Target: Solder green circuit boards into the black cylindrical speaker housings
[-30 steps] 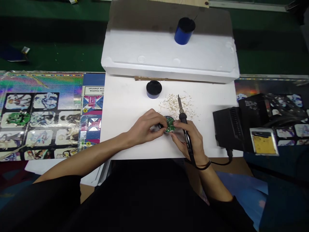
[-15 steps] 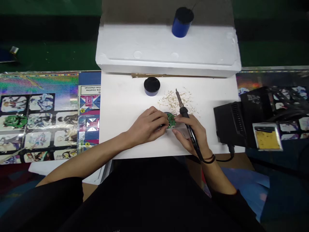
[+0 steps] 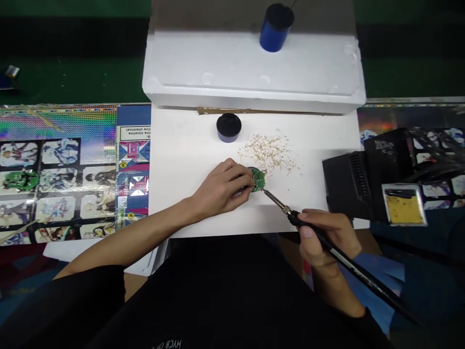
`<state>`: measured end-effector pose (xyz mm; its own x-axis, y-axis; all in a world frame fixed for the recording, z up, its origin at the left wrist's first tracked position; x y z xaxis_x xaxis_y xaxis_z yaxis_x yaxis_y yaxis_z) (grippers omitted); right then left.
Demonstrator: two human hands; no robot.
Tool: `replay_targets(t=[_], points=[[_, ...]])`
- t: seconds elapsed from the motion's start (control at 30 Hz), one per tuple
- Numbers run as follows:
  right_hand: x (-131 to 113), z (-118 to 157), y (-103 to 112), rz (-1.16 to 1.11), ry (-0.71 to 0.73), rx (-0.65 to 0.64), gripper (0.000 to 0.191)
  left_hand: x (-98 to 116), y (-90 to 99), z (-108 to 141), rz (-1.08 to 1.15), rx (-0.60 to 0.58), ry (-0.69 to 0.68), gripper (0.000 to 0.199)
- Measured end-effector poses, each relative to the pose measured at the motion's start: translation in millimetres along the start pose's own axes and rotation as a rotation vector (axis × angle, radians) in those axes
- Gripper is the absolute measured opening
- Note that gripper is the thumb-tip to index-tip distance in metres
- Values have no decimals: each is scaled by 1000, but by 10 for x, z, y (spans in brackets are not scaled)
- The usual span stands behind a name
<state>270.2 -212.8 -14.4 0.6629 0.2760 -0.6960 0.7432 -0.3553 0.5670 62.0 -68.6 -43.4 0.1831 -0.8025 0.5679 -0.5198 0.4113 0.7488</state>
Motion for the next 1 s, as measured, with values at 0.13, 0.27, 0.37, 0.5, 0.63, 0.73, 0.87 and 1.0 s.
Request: replay_targets(t=[0.13,0.27,0.37,0.5,0.63,0.73,0.87,1.0], points=[[-73,-81,-41,40,94,-84,7,8,-3,-9,-5,-8,28,8],[-56,-95,-90,43,149,-84,9,13,-4,-14,-15,-6,33,8],[-29,-86,-109,47,175,-80,11,12,-2,-12,-17,7,26,7],[-37,-114,-124,63,215,-91,11,11,-4,-8,-8,5,28,7],[-60,-146,-140,81,255,-87,10,15,-5,-10,-4,6,42,8],[-60,-147,-150,97,272,-85,11,20,-4,-12,-7,13,42,8],[-56,-145,-146,104,260,-84,8,20,-6,-9,-10,19,43,8],[-78,-171,-119,125,178,-77,3,14,-14,-6,-3,11,49,9]])
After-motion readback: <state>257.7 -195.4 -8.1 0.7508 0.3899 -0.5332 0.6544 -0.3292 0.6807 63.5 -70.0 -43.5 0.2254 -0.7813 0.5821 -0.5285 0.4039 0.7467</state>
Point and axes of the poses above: each hand's wrist, its own z-axis away from the middle knuckle, its own y-axis out of the back of the hand, x = y × z, the point moved 3 cm from there along -z, towards the middle knuckle, and after that the axes turned 11 degrees about -x, right-handed, at the moved point
